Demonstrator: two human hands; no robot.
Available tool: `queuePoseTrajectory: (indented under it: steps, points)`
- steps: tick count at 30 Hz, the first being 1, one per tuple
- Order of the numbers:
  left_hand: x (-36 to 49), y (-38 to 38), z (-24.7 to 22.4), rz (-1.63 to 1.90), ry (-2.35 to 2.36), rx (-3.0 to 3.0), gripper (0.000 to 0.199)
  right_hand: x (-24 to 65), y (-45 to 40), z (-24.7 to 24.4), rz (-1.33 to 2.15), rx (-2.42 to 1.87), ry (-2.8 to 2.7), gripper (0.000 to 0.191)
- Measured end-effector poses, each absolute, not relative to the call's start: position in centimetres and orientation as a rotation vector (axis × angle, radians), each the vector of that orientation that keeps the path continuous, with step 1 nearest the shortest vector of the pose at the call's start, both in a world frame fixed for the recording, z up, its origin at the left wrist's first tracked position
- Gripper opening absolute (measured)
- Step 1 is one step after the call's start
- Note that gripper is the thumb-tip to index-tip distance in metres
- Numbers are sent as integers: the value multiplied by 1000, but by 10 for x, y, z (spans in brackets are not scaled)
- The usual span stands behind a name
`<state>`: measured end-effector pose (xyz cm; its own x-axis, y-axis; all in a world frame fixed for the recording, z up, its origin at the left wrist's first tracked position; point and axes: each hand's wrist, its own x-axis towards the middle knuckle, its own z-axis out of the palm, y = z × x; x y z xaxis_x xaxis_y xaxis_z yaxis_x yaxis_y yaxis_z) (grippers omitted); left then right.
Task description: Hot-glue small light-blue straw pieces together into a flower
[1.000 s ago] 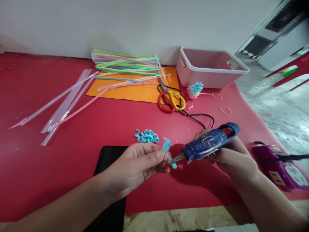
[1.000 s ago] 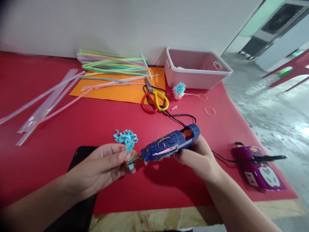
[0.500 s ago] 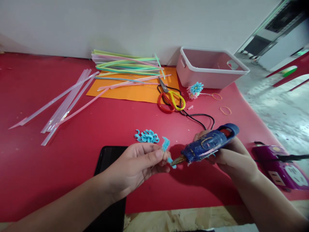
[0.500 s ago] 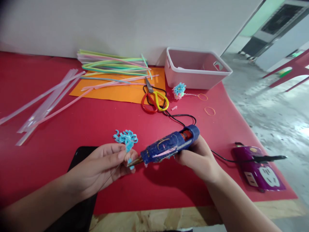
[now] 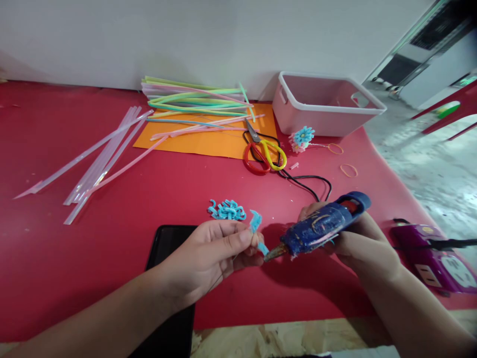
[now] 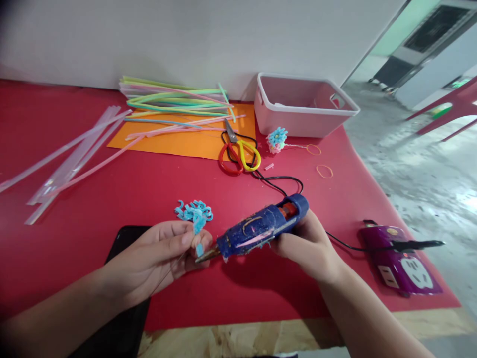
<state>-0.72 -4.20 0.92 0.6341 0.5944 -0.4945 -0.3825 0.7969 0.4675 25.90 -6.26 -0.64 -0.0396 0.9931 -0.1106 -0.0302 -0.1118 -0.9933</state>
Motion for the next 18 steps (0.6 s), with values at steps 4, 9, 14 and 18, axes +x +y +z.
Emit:
queuePoseTrajectory:
  steps: [4, 9, 14, 18]
  points:
    - [-7, -41, 9, 590, 654, 320, 28, 262, -62, -6, 1330, -1197, -1253, 8]
    - [-7, -39, 9, 687, 590, 298, 22, 263, -53, 6, 1028, -1201, -1388, 5]
    - [-7, -38, 9, 722, 569, 307, 20, 263, -44, 9, 323, -1471, -1994, 34]
    - [-8, -39, 10, 708, 556, 327, 20, 265, -42, -3, 69, -1650, -2279, 49]
